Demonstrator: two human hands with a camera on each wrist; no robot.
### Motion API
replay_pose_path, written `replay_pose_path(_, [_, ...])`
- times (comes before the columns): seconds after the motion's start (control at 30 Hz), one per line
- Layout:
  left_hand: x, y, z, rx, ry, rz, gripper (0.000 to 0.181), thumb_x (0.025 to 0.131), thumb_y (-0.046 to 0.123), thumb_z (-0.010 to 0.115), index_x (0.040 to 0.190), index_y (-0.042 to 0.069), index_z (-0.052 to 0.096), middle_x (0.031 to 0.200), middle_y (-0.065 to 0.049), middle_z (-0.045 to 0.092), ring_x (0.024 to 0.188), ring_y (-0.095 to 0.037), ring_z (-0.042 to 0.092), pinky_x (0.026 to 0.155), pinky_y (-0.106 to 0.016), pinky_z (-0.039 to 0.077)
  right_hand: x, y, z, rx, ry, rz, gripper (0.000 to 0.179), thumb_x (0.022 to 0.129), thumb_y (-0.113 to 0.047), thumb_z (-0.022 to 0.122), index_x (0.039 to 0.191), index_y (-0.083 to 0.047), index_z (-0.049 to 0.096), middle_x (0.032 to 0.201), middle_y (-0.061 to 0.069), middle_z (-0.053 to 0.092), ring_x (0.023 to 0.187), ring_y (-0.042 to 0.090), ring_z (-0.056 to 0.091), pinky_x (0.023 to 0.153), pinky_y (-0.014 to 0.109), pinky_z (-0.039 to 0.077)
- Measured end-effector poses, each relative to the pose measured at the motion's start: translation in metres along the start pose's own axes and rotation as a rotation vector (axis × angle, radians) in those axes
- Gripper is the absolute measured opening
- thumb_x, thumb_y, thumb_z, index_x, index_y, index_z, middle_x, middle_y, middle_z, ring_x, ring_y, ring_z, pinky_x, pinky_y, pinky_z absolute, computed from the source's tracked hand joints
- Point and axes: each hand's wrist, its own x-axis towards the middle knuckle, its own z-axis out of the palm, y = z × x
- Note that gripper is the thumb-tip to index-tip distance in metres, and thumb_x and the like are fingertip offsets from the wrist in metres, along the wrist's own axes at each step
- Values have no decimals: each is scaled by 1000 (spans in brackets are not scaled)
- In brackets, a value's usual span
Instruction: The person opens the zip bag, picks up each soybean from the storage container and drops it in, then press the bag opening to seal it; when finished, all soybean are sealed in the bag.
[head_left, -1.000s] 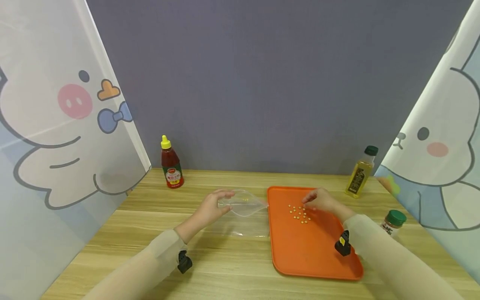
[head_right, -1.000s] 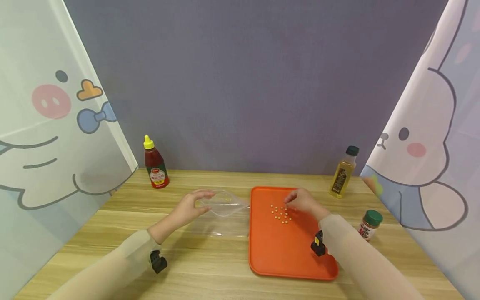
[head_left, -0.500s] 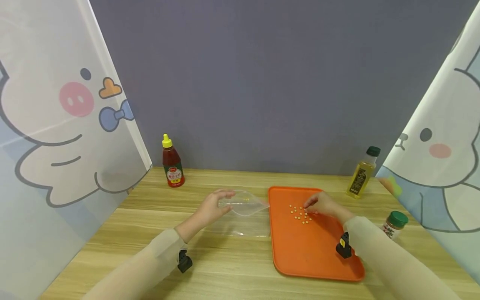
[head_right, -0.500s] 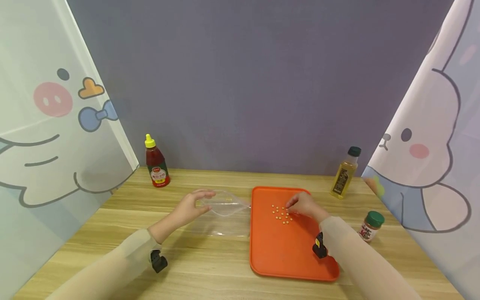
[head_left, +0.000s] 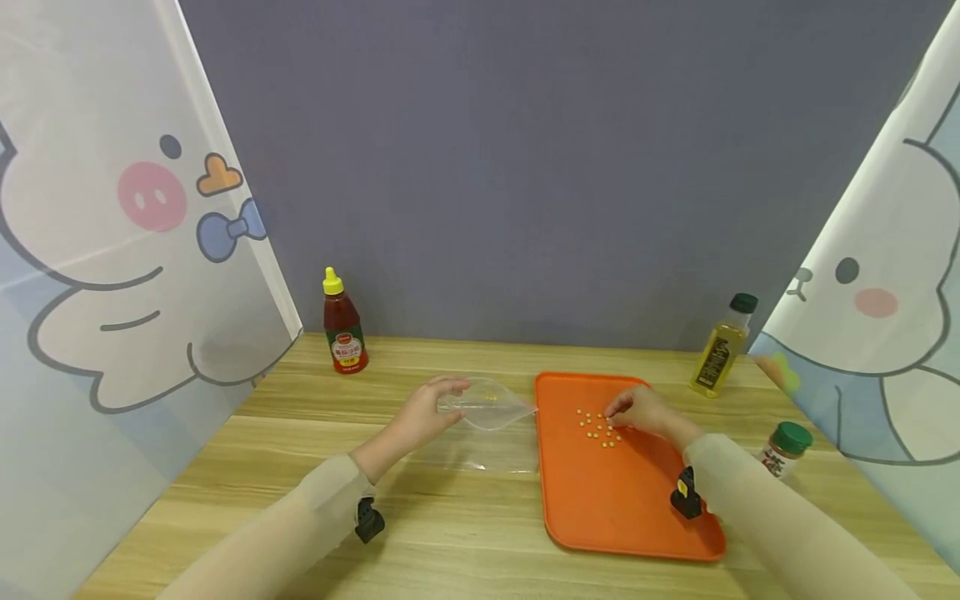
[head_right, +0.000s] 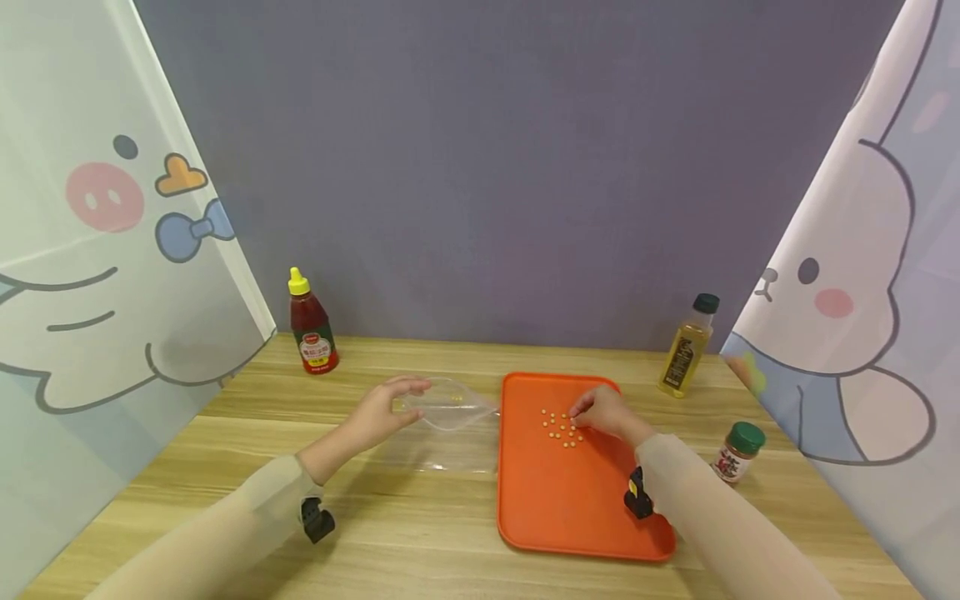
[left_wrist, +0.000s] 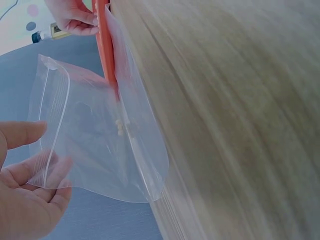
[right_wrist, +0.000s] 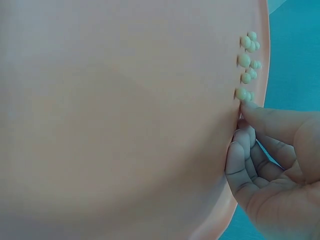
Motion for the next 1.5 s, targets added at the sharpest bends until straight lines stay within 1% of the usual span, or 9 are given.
replay_pose_path(0.27, [-1, -2, 1, -5, 6, -8, 45, 85, 3, 71, 129, 5, 61, 134, -12, 58, 115, -32, 58, 100, -53, 46, 3, 1, 1, -44, 20, -13, 7, 87, -4, 69, 90, 1, 72, 79, 3, 69, 61, 11, 51, 56, 26, 44])
replay_pose_path(0.47, [-2, -4, 2, -19, 10, 0, 45, 85, 2, 71, 128, 5, 61, 132, -13, 59, 115, -33, 58, 100, -53, 46, 4, -1, 1, -7, 52, 10, 9, 89, -4, 66, 92, 4, 70, 76, 5, 65, 61, 13, 51, 56, 27, 46])
replay_pose_path(0.63, [-4, -6, 4, -7, 16, 6, 46, 84, 2, 72, 128, 6, 60, 132, -13, 59, 115, -34, 58, 100, -53, 47, 4, -3, 1, 18, 85, 29, 14, 92, -6, 63, 98, 6, 67, 71, 6, 59, 61, 17, 52, 56, 31, 48])
replay_pose_path(0.77, [-5, -7, 4, 2, 7, 2, 50, 82, 2, 73, 130, 7, 59, 133, -13, 59, 116, -34, 58, 100, -53, 47, 6, -7, 0, 58, 98, 28, 16, 93, -8, 61, 101, 6, 66, 76, 9, 61, 65, 18, 55, 57, 33, 50])
replay_pose_path(0.9, [-5, -7, 4, 7, -6, 6, 54, 80, -1, 74, 131, 7, 58, 132, -14, 58, 117, -35, 57, 100, -53, 46, 7, -17, -1, 88, 127, -1, 18, 94, -7, 61, 103, 8, 65, 93, 15, 66, 74, 22, 60, 64, 36, 53])
replay_pose_path(1.1, [-2, -5, 2, 19, 0, 15, 55, 79, -2, 75, 131, 7, 59, 132, -13, 59, 118, -34, 57, 102, -51, 46, 10, -36, -1, 123, 164, 24, 27, 95, -11, 60, 115, 7, 63, 106, 19, 66, 91, 35, 63, 77, 42, 56])
replay_pose_path(1.23, [-1, -3, 3, 11, 3, 12, 55, 79, -2, 75, 131, 7, 59, 131, -13, 59, 118, -33, 57, 101, -51, 46, 12, -48, 4, 158, 165, 14, 28, 95, -13, 61, 116, 5, 63, 108, 20, 66, 100, 39, 62, 84, 45, 55])
replay_pose_path(1.37, [1, -1, 4, 4, 2, 10, 55, 79, -3, 75, 131, 7, 59, 132, -12, 60, 118, -33, 58, 101, -50, 46, 14, -62, 11, 181, 175, 3, 26, 95, -16, 62, 114, 2, 65, 108, 21, 67, 99, 39, 62, 84, 46, 54])
replay_pose_path(1.5, [2, 0, 5, 3, 4, 15, 55, 79, -3, 75, 131, 7, 59, 132, -12, 60, 117, -33, 58, 100, -52, 46, 17, -77, 19, 197, 175, -15, 25, 94, -17, 63, 111, 1, 66, 100, 16, 69, 97, 39, 62, 83, 46, 54])
